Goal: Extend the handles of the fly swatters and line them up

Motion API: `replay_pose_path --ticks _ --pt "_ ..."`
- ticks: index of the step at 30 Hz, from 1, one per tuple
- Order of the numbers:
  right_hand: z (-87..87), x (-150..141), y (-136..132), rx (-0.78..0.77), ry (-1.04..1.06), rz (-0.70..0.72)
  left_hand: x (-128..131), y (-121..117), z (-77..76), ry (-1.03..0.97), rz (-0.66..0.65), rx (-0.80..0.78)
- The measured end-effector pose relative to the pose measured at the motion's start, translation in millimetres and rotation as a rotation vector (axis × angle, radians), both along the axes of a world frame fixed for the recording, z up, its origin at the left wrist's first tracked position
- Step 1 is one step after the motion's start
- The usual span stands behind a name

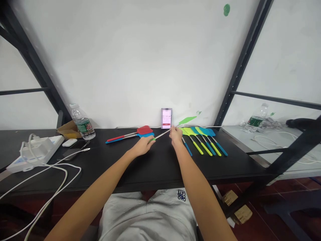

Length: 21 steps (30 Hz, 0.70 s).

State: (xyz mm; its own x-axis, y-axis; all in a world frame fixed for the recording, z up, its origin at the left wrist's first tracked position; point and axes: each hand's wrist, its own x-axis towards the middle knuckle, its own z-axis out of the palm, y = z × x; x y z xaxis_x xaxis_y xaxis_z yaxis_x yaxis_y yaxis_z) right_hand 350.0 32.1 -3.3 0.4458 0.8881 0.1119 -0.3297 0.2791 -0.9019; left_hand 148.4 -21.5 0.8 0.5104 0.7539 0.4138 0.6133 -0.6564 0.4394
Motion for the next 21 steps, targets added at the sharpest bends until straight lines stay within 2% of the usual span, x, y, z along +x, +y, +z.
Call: replay_pose_path --ticks 2,6,9,14,21 --pt "1.7 3.6 -0.9 -0.005 0.016 -0.012 -2.3 -0.4 3.8 -0.075 -0.075 -0.158" --pt "4.6 8.2 -2.8 -0.001 0.035 -0.003 -9.9 -5.5 16.2 -0.177 -0.153 -0.723" --pt "5.5 10.4 -3.3 0.001 0.045 -0.019 -17.8 -8.7 24.2 -0.223 -0.219 -0.961" --pt "4.2 13.7 -2.6 -0.006 0.075 -0.052 -28.6 -8.1 27.2 -0.216 -0.227 -1.064" --pt "2.9 15.4 -1.3 -0.052 0.080 -0.122 -34.3 -5.0 24.7 -0.141 -0.210 -1.017"
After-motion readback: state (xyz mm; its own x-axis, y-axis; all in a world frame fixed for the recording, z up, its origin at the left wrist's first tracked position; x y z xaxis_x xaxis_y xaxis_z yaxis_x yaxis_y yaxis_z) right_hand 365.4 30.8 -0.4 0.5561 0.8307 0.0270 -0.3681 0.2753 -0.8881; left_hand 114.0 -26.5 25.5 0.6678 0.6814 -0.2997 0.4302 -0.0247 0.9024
